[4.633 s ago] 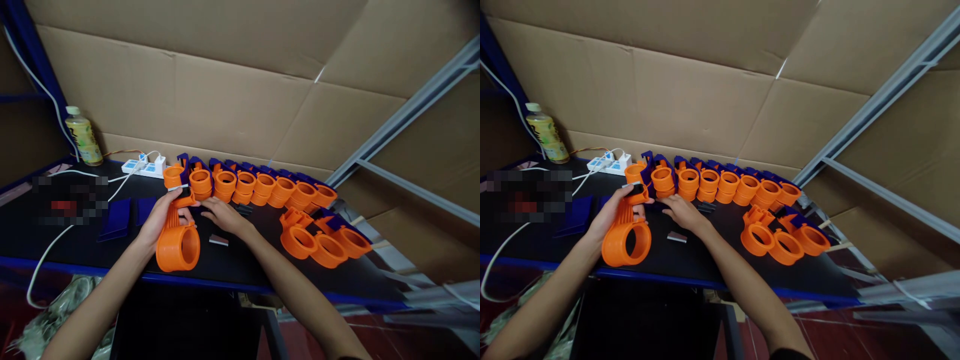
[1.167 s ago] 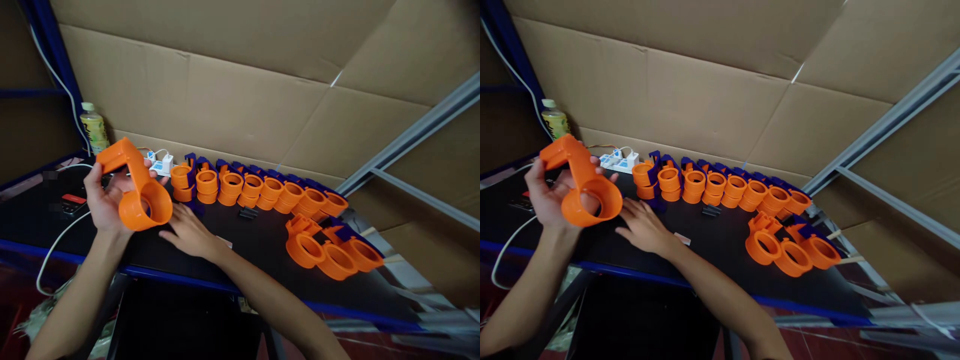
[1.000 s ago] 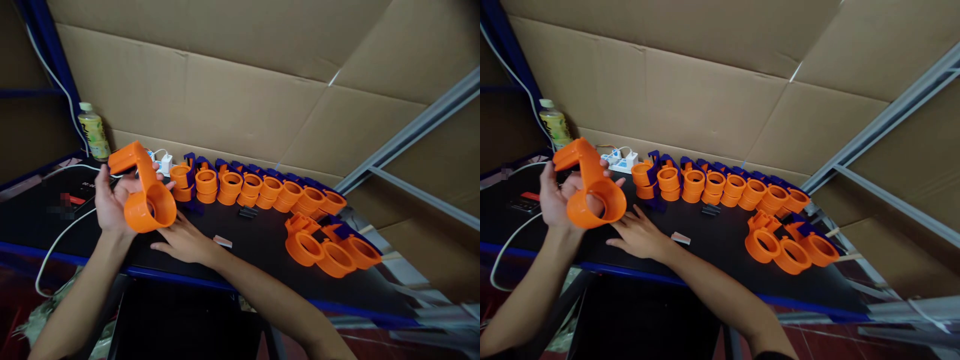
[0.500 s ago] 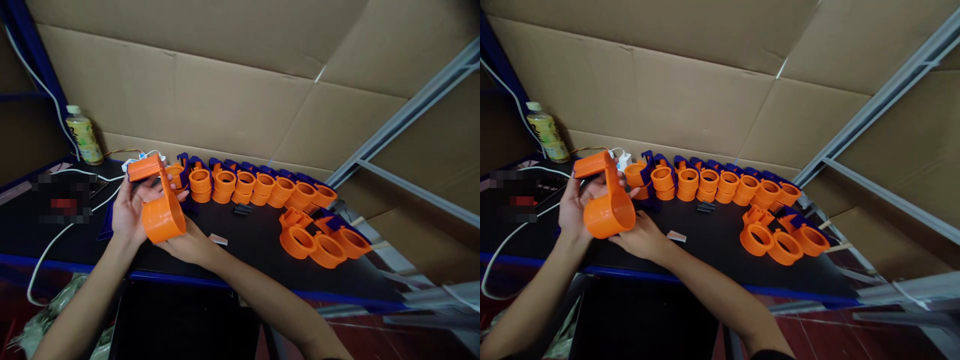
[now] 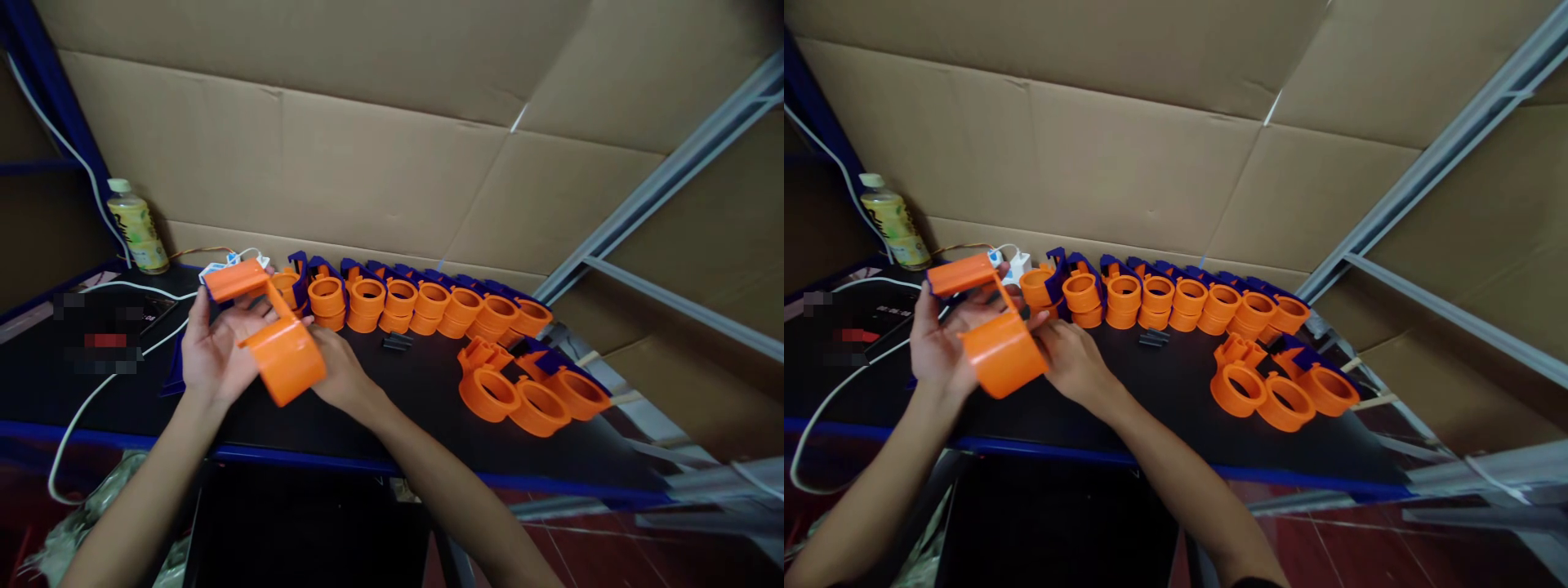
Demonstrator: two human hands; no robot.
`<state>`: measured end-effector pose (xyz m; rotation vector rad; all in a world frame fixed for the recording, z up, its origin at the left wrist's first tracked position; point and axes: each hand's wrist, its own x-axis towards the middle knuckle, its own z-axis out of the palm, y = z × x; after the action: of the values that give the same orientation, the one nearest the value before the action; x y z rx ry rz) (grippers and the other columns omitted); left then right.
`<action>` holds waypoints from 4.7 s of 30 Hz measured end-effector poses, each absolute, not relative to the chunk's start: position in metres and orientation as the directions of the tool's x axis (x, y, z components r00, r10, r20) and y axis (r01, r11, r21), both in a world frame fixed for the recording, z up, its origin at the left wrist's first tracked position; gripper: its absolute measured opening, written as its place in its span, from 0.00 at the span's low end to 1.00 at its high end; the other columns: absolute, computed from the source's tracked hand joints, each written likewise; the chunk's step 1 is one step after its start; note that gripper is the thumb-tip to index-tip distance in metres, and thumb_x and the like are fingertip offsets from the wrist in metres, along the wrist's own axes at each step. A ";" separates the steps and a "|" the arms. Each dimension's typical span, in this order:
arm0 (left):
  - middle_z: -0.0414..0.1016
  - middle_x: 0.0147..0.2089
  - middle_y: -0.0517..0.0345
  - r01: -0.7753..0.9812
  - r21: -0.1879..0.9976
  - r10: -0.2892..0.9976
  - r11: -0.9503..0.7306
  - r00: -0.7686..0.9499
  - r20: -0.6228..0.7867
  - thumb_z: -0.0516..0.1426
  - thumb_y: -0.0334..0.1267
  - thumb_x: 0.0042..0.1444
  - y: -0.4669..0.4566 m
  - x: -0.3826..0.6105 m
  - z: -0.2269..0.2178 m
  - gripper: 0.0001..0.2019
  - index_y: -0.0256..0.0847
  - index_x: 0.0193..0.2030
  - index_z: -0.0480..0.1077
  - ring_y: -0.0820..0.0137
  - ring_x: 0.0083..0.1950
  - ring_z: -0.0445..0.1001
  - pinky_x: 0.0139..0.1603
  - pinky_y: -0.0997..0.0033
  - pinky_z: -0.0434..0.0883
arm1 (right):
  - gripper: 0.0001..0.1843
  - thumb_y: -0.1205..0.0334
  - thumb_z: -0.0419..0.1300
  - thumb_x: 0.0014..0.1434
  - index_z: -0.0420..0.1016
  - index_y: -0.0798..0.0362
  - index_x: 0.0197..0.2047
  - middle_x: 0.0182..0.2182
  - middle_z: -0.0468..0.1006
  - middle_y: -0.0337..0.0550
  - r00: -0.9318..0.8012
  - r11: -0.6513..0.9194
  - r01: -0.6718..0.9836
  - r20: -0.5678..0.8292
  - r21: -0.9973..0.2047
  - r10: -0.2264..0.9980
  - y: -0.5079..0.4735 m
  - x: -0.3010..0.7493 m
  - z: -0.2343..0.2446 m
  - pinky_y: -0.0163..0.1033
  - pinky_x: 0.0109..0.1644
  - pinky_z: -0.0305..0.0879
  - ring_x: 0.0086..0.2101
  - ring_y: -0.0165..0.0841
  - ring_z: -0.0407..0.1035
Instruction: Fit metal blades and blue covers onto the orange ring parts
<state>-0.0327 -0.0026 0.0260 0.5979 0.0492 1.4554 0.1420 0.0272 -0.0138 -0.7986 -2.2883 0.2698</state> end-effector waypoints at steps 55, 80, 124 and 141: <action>0.77 0.50 0.56 -0.498 0.714 0.867 -0.492 -0.205 0.455 0.74 0.36 0.40 -0.005 -0.005 0.001 0.31 0.47 0.54 0.73 0.64 0.48 0.76 0.51 0.68 0.73 | 0.13 0.49 0.64 0.62 0.77 0.48 0.45 0.42 0.77 0.41 -0.261 0.466 -0.054 0.463 -0.883 0.847 0.014 0.163 0.023 0.41 0.53 0.67 0.43 0.34 0.71; 0.79 0.49 0.49 -0.205 0.785 0.806 -0.585 -0.036 0.591 0.77 0.36 0.29 -0.015 -0.017 0.003 0.36 0.41 0.51 0.77 0.54 0.51 0.78 0.55 0.57 0.74 | 0.18 0.46 0.73 0.51 0.75 0.49 0.35 0.34 0.73 0.39 -0.302 0.387 -0.191 0.430 -0.902 0.851 0.009 0.173 0.035 0.40 0.45 0.68 0.35 0.33 0.67; 0.77 0.60 0.43 -0.384 0.918 0.950 -0.102 0.235 0.204 0.60 0.45 0.63 -0.002 -0.008 0.005 0.20 0.39 0.59 0.72 0.51 0.60 0.76 0.63 0.45 0.70 | 0.26 0.49 0.67 0.58 0.83 0.56 0.54 0.32 0.85 0.53 0.534 -0.319 0.839 0.552 -0.441 0.640 -0.080 0.458 0.082 0.42 0.33 0.65 0.28 0.40 0.75; 0.82 0.52 0.43 -0.152 0.978 0.933 -0.146 0.309 0.187 0.58 0.49 0.63 0.004 -0.010 -0.001 0.19 0.38 0.53 0.76 0.54 0.54 0.79 0.56 0.51 0.74 | 0.27 0.49 0.66 0.59 0.82 0.57 0.56 0.45 0.84 0.60 0.575 -0.527 0.816 0.241 -0.238 0.782 -0.040 0.587 0.064 0.44 0.44 0.62 0.46 0.49 0.76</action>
<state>-0.0098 0.0037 -0.0010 1.3726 0.7889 1.1381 0.5871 -0.0396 0.0638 -2.4865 -1.3054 -0.1483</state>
